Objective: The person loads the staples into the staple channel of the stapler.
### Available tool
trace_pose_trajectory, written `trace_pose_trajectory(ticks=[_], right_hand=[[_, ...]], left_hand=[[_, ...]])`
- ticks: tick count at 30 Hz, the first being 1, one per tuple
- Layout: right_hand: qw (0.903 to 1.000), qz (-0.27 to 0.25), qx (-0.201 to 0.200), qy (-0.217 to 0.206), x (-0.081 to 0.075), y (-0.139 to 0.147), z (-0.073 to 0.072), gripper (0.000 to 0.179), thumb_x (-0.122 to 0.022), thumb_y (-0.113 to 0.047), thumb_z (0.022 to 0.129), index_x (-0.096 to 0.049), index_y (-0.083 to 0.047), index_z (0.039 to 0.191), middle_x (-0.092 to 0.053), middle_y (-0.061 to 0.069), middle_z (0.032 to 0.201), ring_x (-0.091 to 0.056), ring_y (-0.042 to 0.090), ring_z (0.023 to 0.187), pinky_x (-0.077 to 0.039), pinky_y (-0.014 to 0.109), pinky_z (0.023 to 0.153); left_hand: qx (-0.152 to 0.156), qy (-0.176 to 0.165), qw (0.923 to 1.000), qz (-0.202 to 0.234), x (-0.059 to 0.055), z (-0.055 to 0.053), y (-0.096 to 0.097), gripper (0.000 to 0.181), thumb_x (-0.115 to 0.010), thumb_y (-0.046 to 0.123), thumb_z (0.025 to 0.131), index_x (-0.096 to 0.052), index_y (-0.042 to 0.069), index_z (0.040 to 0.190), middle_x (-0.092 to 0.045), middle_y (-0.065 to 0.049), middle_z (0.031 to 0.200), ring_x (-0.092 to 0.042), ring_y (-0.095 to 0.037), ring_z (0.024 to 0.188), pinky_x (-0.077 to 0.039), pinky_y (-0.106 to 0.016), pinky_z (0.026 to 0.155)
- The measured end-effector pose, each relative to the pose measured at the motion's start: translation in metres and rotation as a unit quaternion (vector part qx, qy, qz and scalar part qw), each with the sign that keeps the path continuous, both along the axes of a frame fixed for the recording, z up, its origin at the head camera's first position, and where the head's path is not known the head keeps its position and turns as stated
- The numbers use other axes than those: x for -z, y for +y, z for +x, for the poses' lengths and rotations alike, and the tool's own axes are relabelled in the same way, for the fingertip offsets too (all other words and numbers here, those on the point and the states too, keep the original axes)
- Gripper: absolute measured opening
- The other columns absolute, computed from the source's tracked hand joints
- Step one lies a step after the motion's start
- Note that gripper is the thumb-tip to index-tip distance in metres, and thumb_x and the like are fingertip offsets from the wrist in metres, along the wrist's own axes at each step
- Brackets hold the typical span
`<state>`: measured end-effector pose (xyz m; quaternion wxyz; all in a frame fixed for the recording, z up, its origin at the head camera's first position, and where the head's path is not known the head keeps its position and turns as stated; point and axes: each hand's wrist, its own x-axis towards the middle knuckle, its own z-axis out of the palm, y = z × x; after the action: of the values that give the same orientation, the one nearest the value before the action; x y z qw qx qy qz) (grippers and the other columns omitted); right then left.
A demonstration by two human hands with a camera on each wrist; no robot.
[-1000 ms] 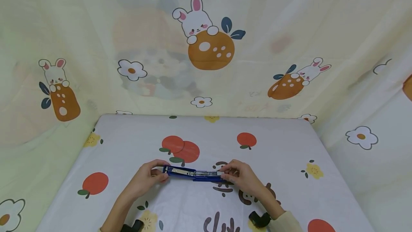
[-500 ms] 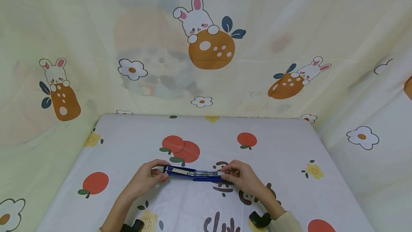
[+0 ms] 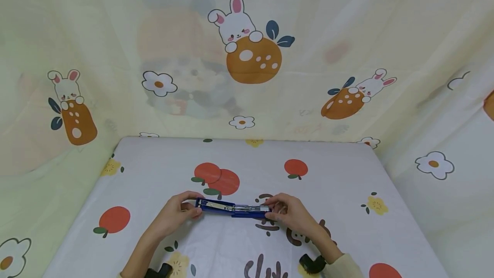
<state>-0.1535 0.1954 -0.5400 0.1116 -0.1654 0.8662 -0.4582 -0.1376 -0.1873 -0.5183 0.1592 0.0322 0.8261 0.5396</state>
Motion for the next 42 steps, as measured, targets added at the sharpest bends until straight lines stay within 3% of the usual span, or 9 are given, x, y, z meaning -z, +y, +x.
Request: trace_pose_trajectory(ticks=[12,18,26,34,42], right_hand=[[0.9999,-0.006,-0.008,-0.010,-0.0039,0.0019,-0.0012,0.028,-0.083,-0.018,0.093,-0.077,-0.007,0.117,-0.074,0.007,0.101,-0.063,0.007,0.082,-0.053,0.020,0.068],[0.9999,0.000,-0.008,-0.013,-0.0034,0.0021,-0.0019,0.027,-0.083,-0.019,0.093,-0.077,-0.008,0.117,-0.074,0.005,0.100,-0.064,0.007,0.080,-0.053,0.020,0.068],[0.9997,0.008,-0.005,-0.022,-0.0015,0.0027,-0.0027,0.026,-0.083,-0.018,0.093,-0.077,-0.009,0.116,-0.074,0.003,0.096,-0.063,0.007,0.077,-0.053,0.019,0.066],[0.9994,0.004,-0.005,-0.034,-0.0014,0.0014,-0.0029,0.025,-0.082,-0.017,0.093,-0.077,-0.007,0.114,-0.074,0.004,0.096,-0.064,0.008,0.077,-0.053,0.019,0.066],[0.9996,0.011,-0.008,-0.025,0.0018,0.0027,-0.0047,0.023,-0.082,-0.018,0.093,-0.077,-0.007,0.112,-0.074,0.002,0.094,-0.064,0.006,0.076,-0.053,0.020,0.067]], left_hand=[[0.008,0.000,0.9994,0.033,0.0011,-0.0021,0.0006,0.041,-0.073,0.008,0.099,-0.062,0.002,0.138,-0.069,-0.019,0.132,-0.076,-0.020,0.096,-0.054,-0.023,0.083],[0.019,-0.007,0.9982,0.056,0.0005,-0.0028,0.0008,0.045,-0.071,0.007,0.100,-0.057,-0.002,0.142,-0.076,-0.022,0.115,-0.077,-0.023,0.096,-0.056,-0.021,0.083],[0.021,-0.033,0.9933,0.108,0.0040,-0.0026,0.0069,0.051,-0.070,0.004,0.100,-0.052,-0.006,0.146,-0.053,-0.030,0.148,-0.078,-0.021,0.096,-0.061,-0.024,0.085],[0.024,-0.038,0.9910,0.126,0.0061,-0.0033,0.0045,0.048,-0.067,-0.002,0.100,-0.051,-0.010,0.144,-0.058,-0.034,0.139,-0.078,-0.020,0.098,-0.062,-0.025,0.085],[0.037,-0.041,0.9878,0.145,0.0053,-0.0046,0.0041,0.045,-0.065,-0.003,0.101,-0.052,-0.011,0.143,-0.056,-0.036,0.141,-0.077,-0.019,0.099,-0.061,-0.022,0.085]])
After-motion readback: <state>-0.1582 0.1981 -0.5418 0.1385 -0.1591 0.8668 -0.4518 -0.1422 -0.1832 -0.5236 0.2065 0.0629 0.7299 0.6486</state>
